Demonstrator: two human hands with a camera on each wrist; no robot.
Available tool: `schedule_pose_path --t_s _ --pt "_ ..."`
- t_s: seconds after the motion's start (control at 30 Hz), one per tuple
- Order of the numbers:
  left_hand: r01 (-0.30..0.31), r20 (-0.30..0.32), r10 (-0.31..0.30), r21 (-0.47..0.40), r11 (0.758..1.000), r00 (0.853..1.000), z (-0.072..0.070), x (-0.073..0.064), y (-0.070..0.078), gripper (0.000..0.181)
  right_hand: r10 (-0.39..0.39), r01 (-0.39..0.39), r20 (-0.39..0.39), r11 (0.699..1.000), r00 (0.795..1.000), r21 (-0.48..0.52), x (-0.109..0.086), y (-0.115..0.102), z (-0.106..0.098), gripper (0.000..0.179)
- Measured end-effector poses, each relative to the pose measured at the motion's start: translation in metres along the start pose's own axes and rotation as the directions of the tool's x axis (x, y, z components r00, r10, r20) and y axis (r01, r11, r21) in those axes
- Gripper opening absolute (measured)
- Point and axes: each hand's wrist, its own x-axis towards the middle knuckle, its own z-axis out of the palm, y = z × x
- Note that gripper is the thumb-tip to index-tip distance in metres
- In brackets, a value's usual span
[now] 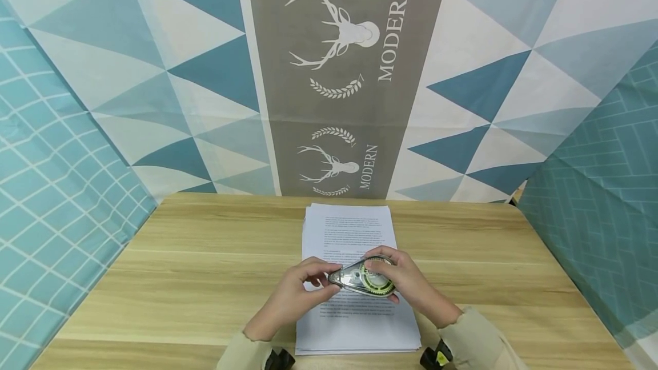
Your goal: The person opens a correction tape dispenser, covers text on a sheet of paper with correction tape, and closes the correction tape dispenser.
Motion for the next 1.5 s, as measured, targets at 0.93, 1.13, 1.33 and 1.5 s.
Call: schedule_pose_path --t_s 0.93,1.13,1.33,1.5 --pt "0.011 0.035 -0.01 -0.014 1.0 0.999 -0.003 -0.003 -0.003 0.032 0.052 -0.05 0.017 0.993 0.998 -0.105 -0.002 -0.002 0.001 0.036" --pt "-0.003 0.06 0.003 -0.007 1.0 0.998 -0.004 -0.004 -0.005 0.031 0.057 -0.045 0.055 0.981 0.997 -0.19 -0.004 -0.002 -0.004 0.035" --pt "-0.018 0.103 0.018 -0.005 1.0 0.995 -0.006 -0.004 -0.005 0.03 0.074 -0.029 0.176 0.969 0.982 -0.244 -0.004 0.0 -0.01 0.035" --pt "0.005 0.124 -0.005 0.001 1.0 0.992 -0.005 -0.004 -0.004 0.029 0.081 -0.021 0.249 0.971 0.965 -0.237 -0.005 0.0 -0.012 0.034"
